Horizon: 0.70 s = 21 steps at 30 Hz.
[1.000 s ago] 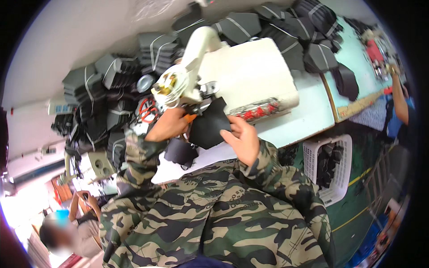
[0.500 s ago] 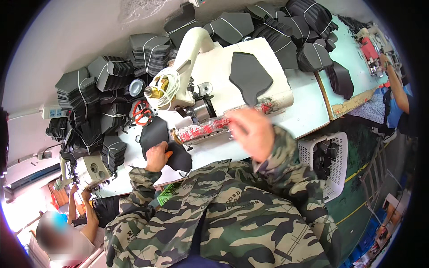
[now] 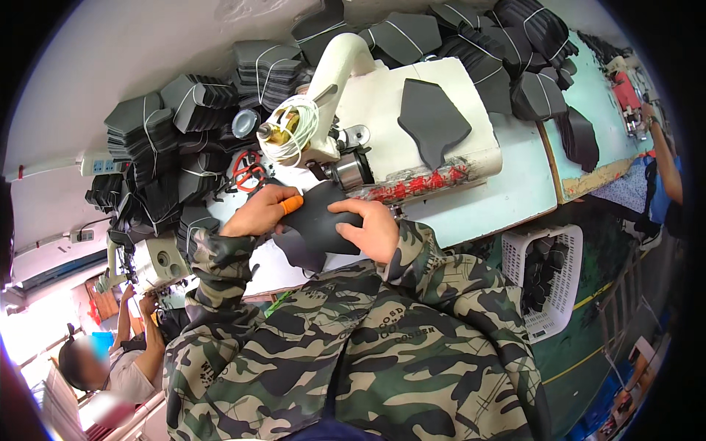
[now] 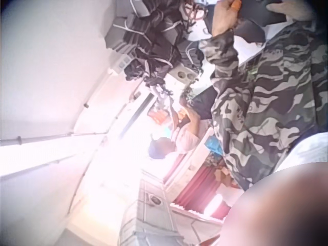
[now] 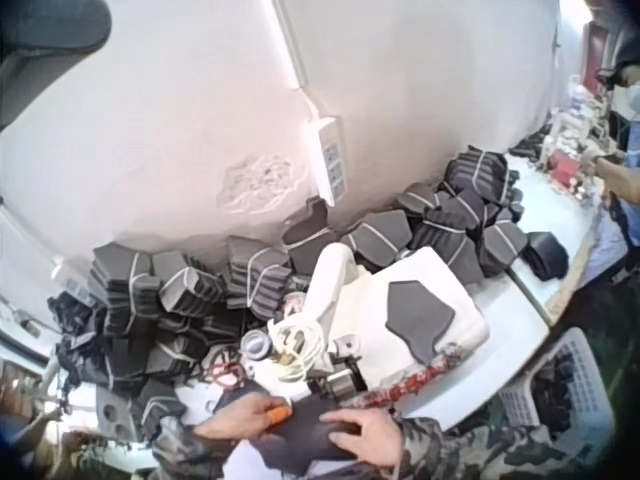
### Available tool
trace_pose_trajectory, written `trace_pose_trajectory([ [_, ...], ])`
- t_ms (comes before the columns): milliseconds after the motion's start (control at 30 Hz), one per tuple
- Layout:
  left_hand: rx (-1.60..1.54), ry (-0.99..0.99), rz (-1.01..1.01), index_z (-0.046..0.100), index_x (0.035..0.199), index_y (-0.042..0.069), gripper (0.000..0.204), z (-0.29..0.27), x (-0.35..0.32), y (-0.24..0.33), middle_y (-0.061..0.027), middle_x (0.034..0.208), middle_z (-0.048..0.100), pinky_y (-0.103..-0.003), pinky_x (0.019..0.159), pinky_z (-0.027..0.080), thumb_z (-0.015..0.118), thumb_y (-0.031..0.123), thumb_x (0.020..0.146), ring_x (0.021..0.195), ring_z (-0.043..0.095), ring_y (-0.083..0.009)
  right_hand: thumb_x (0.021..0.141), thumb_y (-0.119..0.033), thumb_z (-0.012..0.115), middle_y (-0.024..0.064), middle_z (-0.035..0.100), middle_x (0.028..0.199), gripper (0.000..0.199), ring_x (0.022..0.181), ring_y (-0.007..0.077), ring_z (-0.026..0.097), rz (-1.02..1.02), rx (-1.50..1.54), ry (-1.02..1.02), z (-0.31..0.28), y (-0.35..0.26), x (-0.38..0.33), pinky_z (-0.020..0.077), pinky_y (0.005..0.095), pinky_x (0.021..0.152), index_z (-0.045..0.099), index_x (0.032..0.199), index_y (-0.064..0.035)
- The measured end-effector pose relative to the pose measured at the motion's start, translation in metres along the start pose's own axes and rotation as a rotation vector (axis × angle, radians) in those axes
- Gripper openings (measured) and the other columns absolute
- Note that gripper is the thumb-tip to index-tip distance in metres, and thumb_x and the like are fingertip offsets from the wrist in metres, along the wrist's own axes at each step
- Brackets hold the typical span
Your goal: The person is using a specialized leather skiving or shaving machine to thin the edges of shoe components.
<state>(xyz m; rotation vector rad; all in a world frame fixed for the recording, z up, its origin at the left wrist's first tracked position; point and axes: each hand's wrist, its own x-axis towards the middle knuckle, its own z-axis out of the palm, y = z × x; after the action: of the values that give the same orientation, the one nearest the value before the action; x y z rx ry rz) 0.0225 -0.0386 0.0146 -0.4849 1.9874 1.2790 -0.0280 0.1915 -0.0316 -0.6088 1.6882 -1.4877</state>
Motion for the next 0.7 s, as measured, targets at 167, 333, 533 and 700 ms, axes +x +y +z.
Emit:
trace_pose_trajectory([
  [167, 0.21, 0.078, 0.19, 0.064, 0.095, 0.0, 0.021, -0.012, 0.024, 0.001, -0.007, 0.06, 0.056, -0.03, 0.05, 0.042, 0.058, 0.019, 0.088, 0.051, 0.049, -0.0129, 0.078, -0.002, 0.063, 0.0119, 0.064, 0.102, 0.032, 0.092, 0.0147, 0.059, 0.008, 0.063, 0.059, 0.006, 0.0, -0.011, 0.0468, 0.0277, 0.083, 0.06, 0.11, 0.0029],
  [333, 0.436, 0.407, 0.769, 0.056, 0.115, 0.004, 0.034, 0.002, 0.042, 0.025, -0.0163, 0.099, 0.062, -0.036, 0.079, 0.046, 0.062, 0.011, 0.082, 0.087, 0.059, -0.0291, 0.075, -0.003, 0.059, 0.0149, 0.062, 0.088, 0.027, 0.079, 0.0307, 0.062, -0.289, -0.481, 0.216, -0.036, -0.032, -0.016, 0.0494, 0.034, 0.07, 0.063, 0.101, -0.0028],
  [533, -0.005, -0.065, 0.033, 0.054, 0.115, 0.006, 0.032, 0.033, 0.002, 0.021, -0.0126, 0.075, 0.066, -0.037, 0.062, 0.053, 0.046, 0.029, 0.094, 0.069, 0.066, -0.0281, 0.075, 0.003, 0.059, 0.0107, 0.061, 0.089, 0.025, 0.077, 0.0222, 0.062, -0.315, -0.492, 0.252, -0.061, -0.072, -0.009, 0.0489, 0.0295, 0.069, 0.061, 0.099, -0.0029],
  [700, -0.689, 0.007, 0.075, 0.056, 0.097, 0.003, 0.024, 0.062, -0.01, -0.01, -0.0021, 0.075, 0.06, -0.025, 0.046, 0.049, 0.046, 0.025, 0.096, 0.056, 0.06, -0.0111, 0.075, -0.003, 0.065, 0.0077, 0.061, 0.093, 0.035, 0.076, 0.0109, 0.061, 0.241, 0.116, -0.152, -0.02, -0.036, -0.039, 0.0496, 0.0254, 0.068, 0.058, 0.109, -0.0019],
])
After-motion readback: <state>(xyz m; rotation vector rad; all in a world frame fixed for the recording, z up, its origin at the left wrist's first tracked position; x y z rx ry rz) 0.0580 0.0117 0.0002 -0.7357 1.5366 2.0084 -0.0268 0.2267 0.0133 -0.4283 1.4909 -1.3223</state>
